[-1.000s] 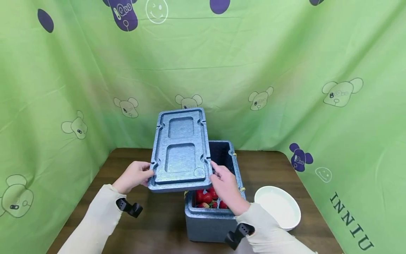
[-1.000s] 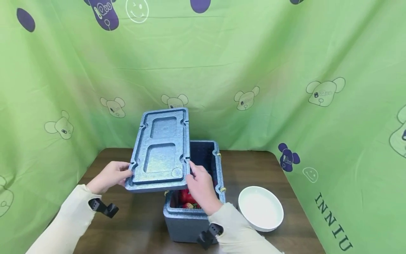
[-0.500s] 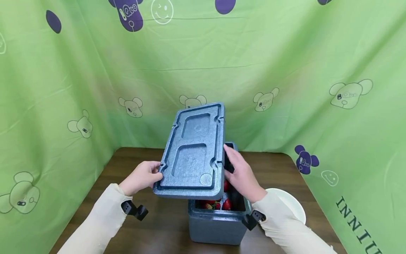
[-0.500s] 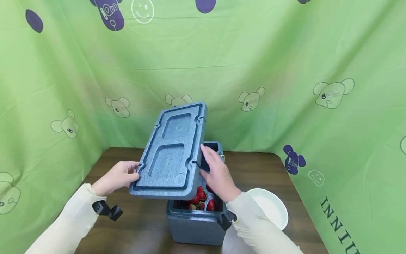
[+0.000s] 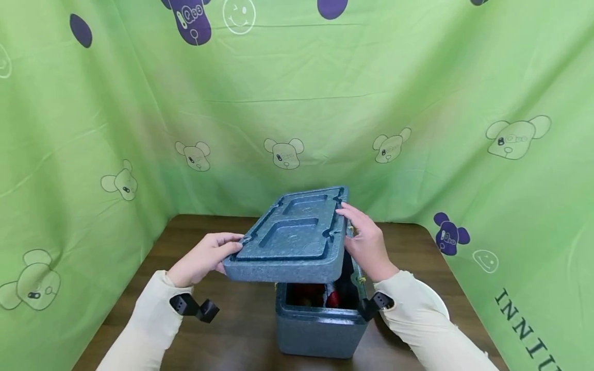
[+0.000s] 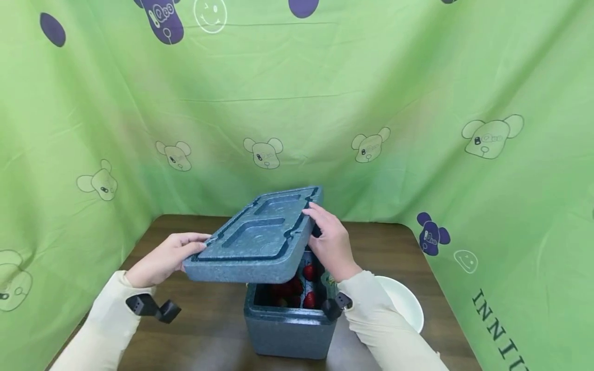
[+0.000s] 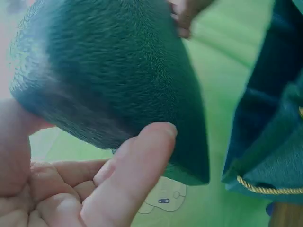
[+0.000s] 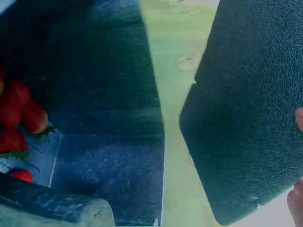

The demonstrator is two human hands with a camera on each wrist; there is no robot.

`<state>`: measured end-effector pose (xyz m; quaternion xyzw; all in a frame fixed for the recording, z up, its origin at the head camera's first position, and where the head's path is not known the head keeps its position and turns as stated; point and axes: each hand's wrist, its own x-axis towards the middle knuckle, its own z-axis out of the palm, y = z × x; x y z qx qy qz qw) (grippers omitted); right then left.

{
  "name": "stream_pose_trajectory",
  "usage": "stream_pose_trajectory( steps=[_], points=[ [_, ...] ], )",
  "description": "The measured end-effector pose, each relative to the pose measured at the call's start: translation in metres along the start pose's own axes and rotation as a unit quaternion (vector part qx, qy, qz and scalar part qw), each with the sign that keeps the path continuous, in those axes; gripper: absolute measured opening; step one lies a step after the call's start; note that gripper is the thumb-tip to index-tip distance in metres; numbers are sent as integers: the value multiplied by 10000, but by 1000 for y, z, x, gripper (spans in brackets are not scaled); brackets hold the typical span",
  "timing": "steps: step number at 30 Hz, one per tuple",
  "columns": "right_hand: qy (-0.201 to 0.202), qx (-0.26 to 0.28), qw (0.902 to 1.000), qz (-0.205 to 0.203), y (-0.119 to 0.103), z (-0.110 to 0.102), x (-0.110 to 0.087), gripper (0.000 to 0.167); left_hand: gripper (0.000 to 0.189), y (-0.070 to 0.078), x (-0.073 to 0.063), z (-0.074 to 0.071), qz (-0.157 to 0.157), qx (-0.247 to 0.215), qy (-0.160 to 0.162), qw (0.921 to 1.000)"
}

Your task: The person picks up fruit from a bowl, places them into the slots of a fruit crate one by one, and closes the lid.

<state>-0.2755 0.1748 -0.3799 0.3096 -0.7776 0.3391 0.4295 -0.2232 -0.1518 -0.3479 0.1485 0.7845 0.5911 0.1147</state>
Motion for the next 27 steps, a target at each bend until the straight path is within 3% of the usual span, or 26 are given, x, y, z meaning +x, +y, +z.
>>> stream_pose_trajectory(
  steps=[2,3,5,7,10,13,15,18,21,22,24,27],
  points=[
    [55,186,9994,294,0,-2,-1,48,47,-3,1,2,81,-608,12,9981],
    [72,268,9987,416,-1,-3,-1,46,49,-6,2,3,157,-667,91,9976],
    [84,518,9965,652,-3,-5,-2,44,51,-11,6,6,434,-321,406,9977],
    [68,912,9919,881,-5,-7,-3,43,59,-18,14,7,746,382,874,9926],
    [37,1350,9849,1083,-8,-13,-3,41,75,-28,27,7,1308,1344,1442,9716],
    [7,1537,9826,1043,-9,-17,-3,37,74,-37,41,7,2010,1763,1702,9485],
    [7,1482,9849,901,-8,-18,-4,38,67,-40,50,8,2487,1780,1685,9370],
    [54,1344,9884,707,-6,-16,-3,41,53,-41,62,11,3237,1763,1747,9130],
    [111,1378,9847,1062,-7,-14,-3,43,44,-40,70,15,3487,1647,2063,8993],
    [106,1461,9800,1344,-7,-14,-2,43,43,-38,71,18,3447,1582,2208,8986],
    [79,1492,9677,2031,-10,-15,0,35,40,-35,71,23,3127,1143,2444,9107],
    [-24,1665,9448,2823,-14,-18,5,27,33,-31,71,30,2769,549,2641,9223]
  ],
)
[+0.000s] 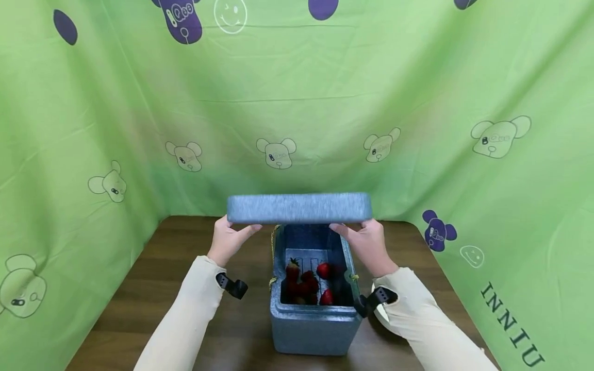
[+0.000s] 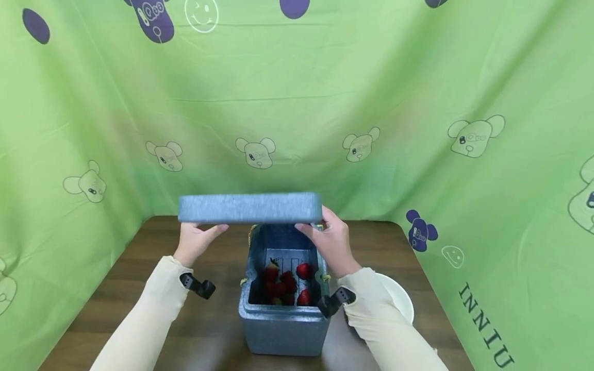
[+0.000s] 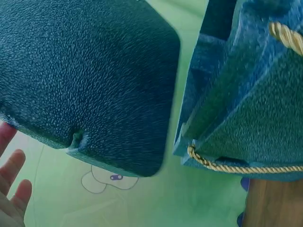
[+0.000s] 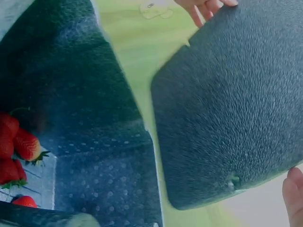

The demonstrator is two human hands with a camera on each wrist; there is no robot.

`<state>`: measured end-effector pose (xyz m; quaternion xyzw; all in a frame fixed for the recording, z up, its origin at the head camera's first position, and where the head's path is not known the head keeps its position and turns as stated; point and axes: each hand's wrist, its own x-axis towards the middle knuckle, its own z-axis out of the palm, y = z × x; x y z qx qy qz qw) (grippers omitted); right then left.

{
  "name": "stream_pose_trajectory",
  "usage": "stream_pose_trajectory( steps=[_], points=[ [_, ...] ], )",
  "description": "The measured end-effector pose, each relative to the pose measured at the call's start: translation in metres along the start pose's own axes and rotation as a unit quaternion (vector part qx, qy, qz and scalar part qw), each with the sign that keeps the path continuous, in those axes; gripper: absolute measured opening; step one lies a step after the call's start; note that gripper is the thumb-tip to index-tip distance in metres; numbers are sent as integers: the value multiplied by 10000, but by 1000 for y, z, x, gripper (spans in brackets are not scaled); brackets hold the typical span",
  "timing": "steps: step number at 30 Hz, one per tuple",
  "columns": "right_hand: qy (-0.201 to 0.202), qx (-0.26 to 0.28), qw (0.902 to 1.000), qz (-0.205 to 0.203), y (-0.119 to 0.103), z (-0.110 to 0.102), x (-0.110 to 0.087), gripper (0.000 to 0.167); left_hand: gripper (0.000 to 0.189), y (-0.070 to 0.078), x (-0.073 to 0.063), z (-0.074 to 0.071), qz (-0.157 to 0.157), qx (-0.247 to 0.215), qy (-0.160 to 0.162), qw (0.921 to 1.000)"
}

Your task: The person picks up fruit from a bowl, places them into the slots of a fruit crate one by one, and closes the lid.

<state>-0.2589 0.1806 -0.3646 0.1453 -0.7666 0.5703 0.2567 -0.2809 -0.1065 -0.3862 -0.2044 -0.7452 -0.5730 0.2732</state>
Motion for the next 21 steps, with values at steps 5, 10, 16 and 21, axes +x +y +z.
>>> stream_pose_trajectory(
  steps=[5,10,16,21],
  points=[
    [-19,233,9997,43,-9,-1,9,28,31,8,0,4,125,-388,237,9989],
    [99,327,9994,-112,-15,-4,17,34,27,15,6,7,774,-499,391,9950],
    [407,461,9980,-174,-20,-6,24,53,68,20,11,17,1347,-883,608,9851],
    [247,286,9991,-192,-23,-9,31,56,84,24,12,19,1031,-724,749,9892]
  ],
)
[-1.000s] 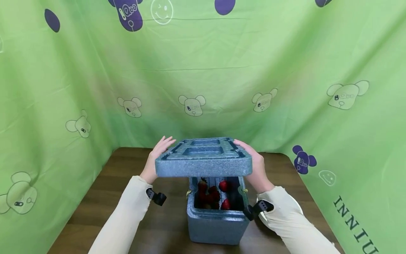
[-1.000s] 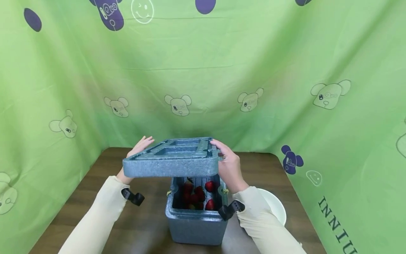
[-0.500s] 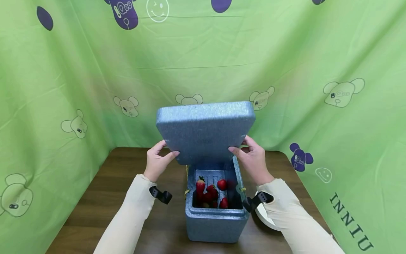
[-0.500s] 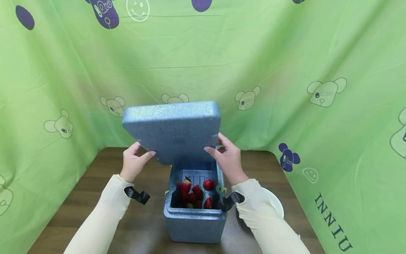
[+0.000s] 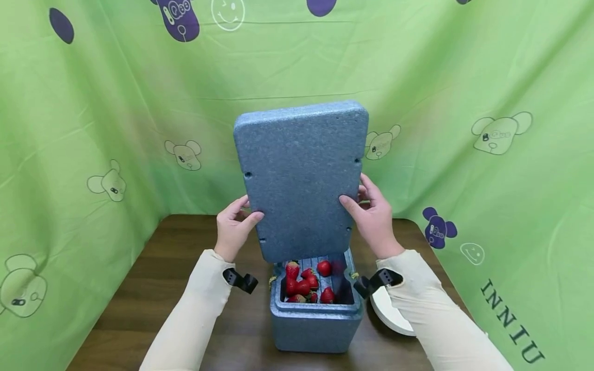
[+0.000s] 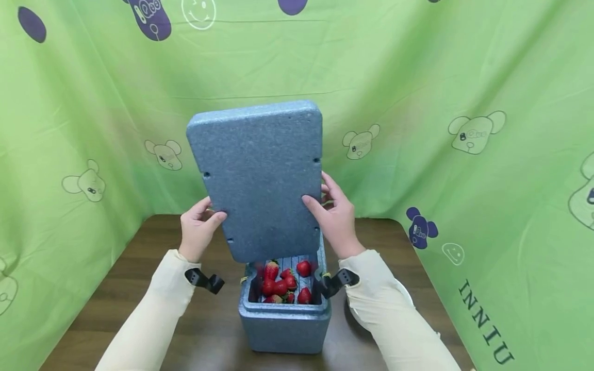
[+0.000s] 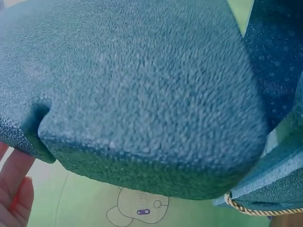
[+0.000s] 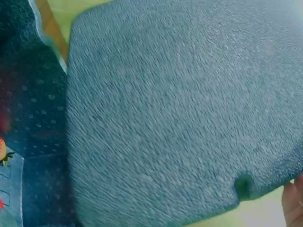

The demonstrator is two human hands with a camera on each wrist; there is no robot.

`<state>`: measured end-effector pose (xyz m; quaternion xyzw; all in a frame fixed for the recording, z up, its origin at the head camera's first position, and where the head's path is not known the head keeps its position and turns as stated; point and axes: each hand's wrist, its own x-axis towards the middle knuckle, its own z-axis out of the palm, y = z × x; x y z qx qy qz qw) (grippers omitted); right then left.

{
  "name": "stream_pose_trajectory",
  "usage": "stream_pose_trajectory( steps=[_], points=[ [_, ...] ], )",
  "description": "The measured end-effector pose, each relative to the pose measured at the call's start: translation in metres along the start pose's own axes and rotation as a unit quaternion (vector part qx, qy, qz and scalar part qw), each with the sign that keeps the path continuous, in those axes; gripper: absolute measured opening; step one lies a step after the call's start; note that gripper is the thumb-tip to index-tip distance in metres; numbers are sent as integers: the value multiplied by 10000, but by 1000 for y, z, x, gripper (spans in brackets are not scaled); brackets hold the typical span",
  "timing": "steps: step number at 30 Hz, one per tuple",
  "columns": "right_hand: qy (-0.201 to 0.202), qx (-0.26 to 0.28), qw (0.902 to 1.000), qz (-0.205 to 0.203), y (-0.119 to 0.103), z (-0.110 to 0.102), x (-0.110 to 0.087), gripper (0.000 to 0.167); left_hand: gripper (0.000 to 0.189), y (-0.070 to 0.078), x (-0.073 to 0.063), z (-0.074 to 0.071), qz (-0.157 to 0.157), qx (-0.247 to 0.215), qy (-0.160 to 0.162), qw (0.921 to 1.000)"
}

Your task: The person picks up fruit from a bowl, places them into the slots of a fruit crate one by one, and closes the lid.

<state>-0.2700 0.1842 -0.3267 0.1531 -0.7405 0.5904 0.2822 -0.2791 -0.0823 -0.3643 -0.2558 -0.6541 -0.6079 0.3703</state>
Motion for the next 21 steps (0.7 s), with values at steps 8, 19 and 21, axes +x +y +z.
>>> stream_pose_trajectory(
  steps=[8,19,21],
  points=[
    [-1612,-348,9814,978,-1,-17,15,76,51,5,12,0,-1985,-2,-106,9800],
    [-2380,561,9392,2412,7,-26,24,81,45,9,27,1,-3832,-99,-824,9199],
    [-2497,564,9309,2604,8,-29,26,81,44,8,26,3,-4024,-369,-957,9097]
  ],
)
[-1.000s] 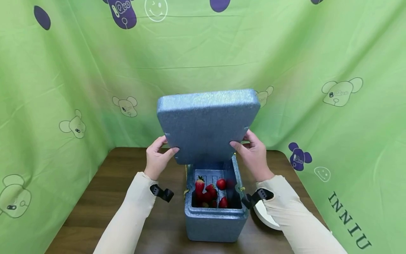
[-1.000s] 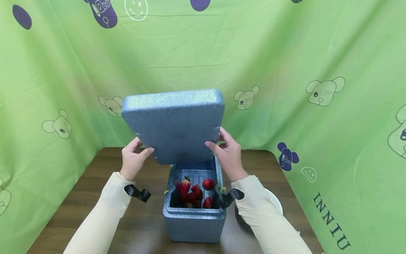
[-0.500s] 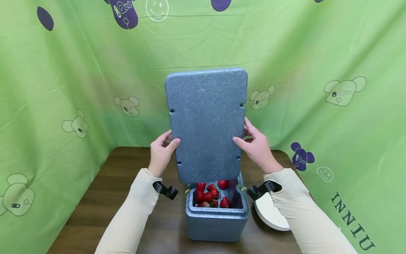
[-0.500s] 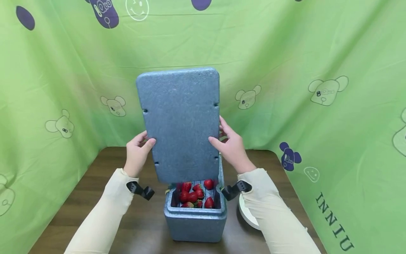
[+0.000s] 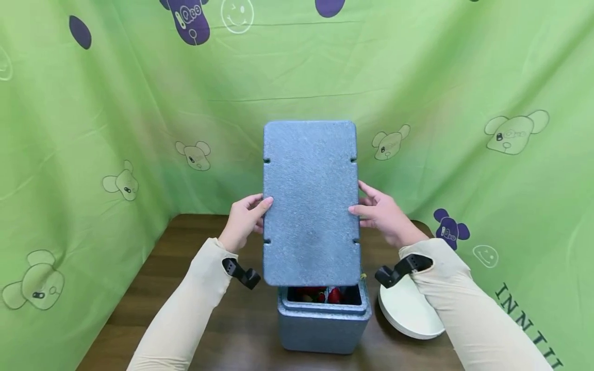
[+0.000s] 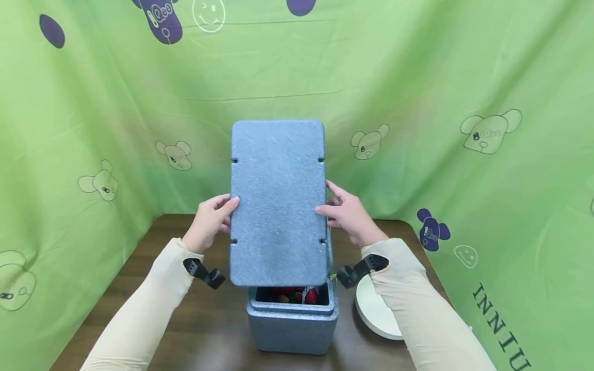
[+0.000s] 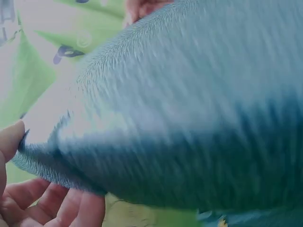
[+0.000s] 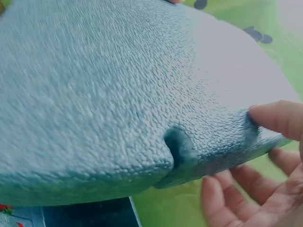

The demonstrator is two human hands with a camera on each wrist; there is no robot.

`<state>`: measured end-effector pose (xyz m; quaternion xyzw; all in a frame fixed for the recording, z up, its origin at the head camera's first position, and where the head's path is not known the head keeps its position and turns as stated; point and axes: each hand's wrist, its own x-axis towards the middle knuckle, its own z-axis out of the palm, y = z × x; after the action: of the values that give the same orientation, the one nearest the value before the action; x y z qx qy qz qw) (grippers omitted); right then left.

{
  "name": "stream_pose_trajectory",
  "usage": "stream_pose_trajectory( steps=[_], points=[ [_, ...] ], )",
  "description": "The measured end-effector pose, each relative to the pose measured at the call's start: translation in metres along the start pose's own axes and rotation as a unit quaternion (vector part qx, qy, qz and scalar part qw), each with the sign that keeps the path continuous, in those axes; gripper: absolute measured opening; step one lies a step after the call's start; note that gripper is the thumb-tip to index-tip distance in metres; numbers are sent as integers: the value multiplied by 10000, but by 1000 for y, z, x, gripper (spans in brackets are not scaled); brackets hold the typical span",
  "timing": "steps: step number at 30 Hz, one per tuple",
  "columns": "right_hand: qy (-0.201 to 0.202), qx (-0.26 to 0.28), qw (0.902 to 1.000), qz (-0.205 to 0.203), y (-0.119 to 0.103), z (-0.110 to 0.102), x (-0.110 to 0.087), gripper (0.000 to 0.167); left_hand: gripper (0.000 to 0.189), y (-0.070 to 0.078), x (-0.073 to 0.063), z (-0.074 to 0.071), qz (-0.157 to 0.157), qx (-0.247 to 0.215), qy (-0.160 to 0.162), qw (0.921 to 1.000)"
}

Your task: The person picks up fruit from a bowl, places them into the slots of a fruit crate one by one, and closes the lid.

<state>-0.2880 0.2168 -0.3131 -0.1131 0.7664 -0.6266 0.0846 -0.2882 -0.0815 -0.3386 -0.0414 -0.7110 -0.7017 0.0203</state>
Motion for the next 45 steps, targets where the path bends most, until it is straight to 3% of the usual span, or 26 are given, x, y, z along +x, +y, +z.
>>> stream_pose_trajectory(
  steps=[4,7,9,12,16,21,25,29,36,40,45],
  points=[
    [-212,-119,9990,372,3,-8,-1,80,43,-6,-1,1,-437,-521,-654,9955],
    [-252,-171,9985,452,9,-10,-2,76,44,-12,-2,1,-758,-856,-941,9890],
    [-178,-127,9987,463,13,-10,-3,73,44,-16,-2,2,-866,-1005,-894,9871],
    [19,-10,9988,491,19,-8,-6,69,46,-24,-2,7,-830,-1049,-528,9896],
    [421,-45,9978,510,30,-3,-11,63,45,-38,-6,17,-629,-955,109,9934],
    [924,-270,9944,433,46,8,-15,55,41,-53,-12,24,-218,-1030,612,9926],
    [546,-717,9950,424,58,14,-15,61,40,-60,-15,26,77,-1128,746,9908],
    [-66,-1101,9935,283,67,11,-15,72,41,-69,-19,28,404,-989,584,9926],
    [-421,-983,9940,238,80,4,-19,83,57,-96,-28,33,1516,-541,-230,9867],
    [-376,-959,9944,244,86,6,-20,85,62,-108,-27,35,1664,-200,-473,9847],
    [-132,-952,9945,405,93,12,-22,84,55,-111,-23,32,1637,240,-602,9844]
  ],
)
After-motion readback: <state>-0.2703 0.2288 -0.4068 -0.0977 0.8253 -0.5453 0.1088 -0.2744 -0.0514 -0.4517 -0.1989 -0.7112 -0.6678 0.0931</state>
